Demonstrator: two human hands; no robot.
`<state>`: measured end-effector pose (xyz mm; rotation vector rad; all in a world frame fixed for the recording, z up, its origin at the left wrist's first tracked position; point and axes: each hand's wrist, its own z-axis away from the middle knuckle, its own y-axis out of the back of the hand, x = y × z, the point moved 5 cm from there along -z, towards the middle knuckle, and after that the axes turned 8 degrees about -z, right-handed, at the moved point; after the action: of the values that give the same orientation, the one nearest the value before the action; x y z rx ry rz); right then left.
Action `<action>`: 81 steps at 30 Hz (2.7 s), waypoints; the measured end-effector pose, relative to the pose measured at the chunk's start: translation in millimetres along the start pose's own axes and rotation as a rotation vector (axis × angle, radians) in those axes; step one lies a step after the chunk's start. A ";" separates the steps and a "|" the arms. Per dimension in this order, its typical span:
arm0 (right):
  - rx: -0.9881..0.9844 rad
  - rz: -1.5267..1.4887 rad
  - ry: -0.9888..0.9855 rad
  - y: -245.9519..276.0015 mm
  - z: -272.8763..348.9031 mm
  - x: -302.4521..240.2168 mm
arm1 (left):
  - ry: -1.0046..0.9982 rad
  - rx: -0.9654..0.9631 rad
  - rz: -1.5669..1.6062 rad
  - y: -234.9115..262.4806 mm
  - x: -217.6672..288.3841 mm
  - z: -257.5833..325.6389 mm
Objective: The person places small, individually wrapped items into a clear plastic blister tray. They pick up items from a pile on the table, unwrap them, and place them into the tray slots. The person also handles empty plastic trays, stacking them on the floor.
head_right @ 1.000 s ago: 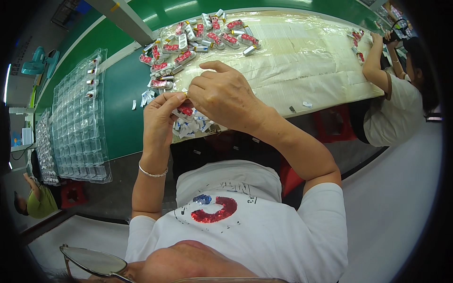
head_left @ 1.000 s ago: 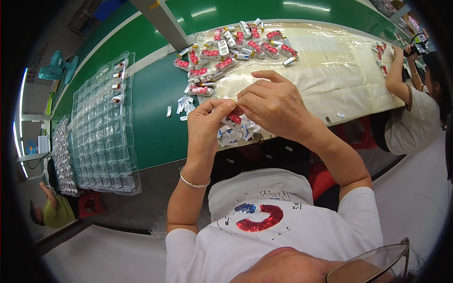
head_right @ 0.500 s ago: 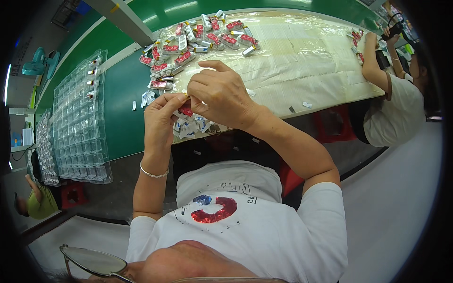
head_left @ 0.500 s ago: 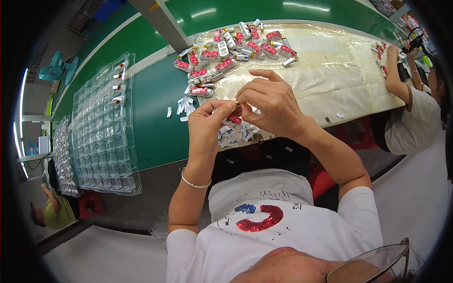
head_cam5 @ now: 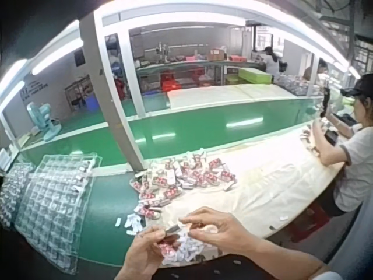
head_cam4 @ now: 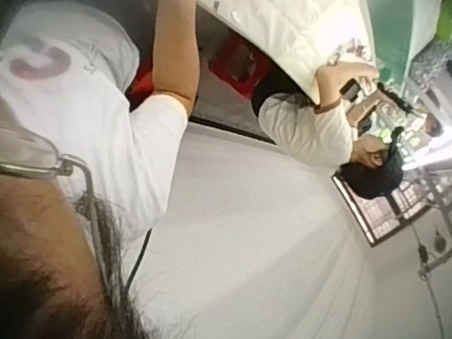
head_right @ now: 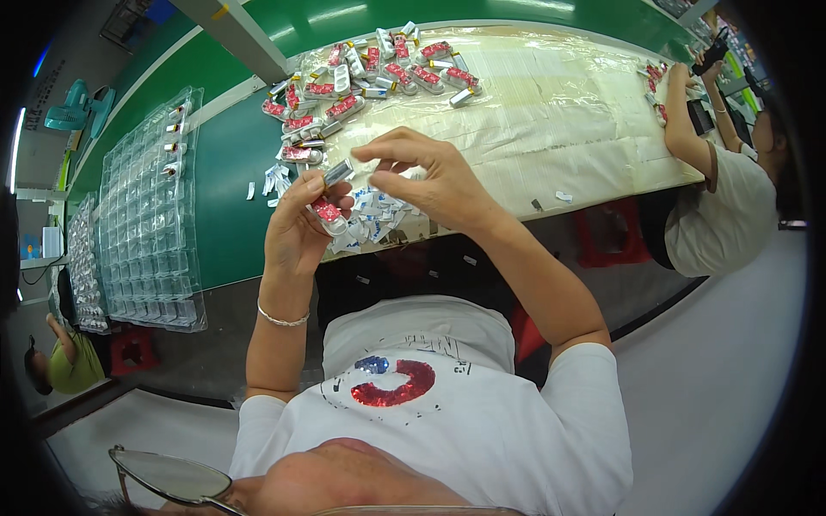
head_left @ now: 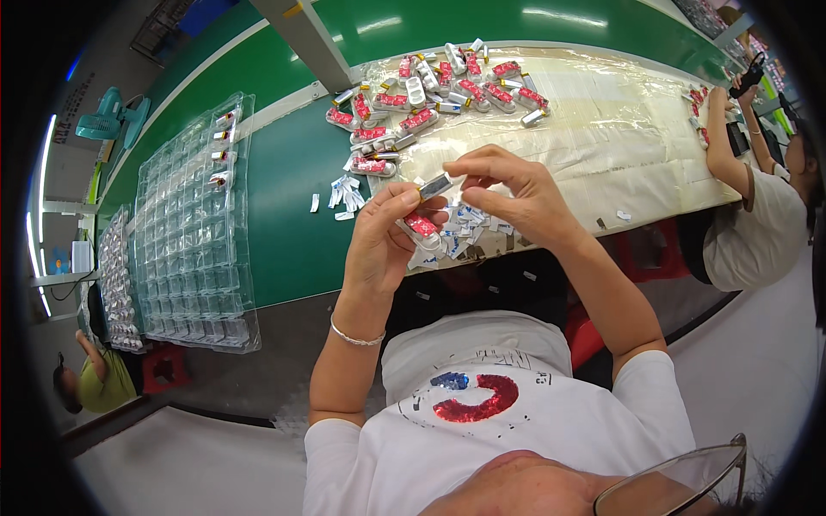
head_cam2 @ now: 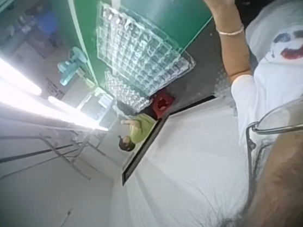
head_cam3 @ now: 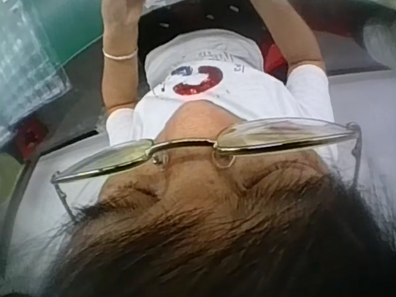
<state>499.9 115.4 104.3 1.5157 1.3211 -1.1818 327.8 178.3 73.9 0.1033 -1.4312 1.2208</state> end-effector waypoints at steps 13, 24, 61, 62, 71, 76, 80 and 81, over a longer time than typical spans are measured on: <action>0.130 -0.228 -0.007 -23.3 -0.5 -3.1 | 0.070 0.063 0.069 -19.8 -5.5 10.7; 0.014 0.192 0.122 -19.7 -2.0 -28.4 | -0.233 0.141 -0.369 -12.5 6.5 26.6; -0.206 0.665 0.501 -37.7 5.7 -63.9 | -0.415 0.082 -0.786 -22.4 32.6 45.3; -0.207 0.688 0.508 -38.5 6.4 -62.8 | -0.412 0.088 -0.774 -21.4 31.9 45.3; -0.130 0.669 0.591 -41.7 11.2 -54.7 | -0.550 0.116 -0.714 -27.9 32.9 42.5; -0.047 0.249 0.384 -32.9 8.5 -55.0 | -0.754 0.122 -0.768 -29.9 35.4 45.7; -0.049 -0.035 0.110 -29.1 12.2 -40.2 | -0.844 0.122 -0.825 -29.5 36.9 49.8; -0.022 -0.118 0.085 -29.5 12.9 -35.1 | -0.861 0.119 -0.835 -30.0 36.2 50.8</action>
<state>468.0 98.5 135.4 1.5044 1.4933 -1.1827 302.5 149.9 131.7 1.2991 -1.7331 0.5396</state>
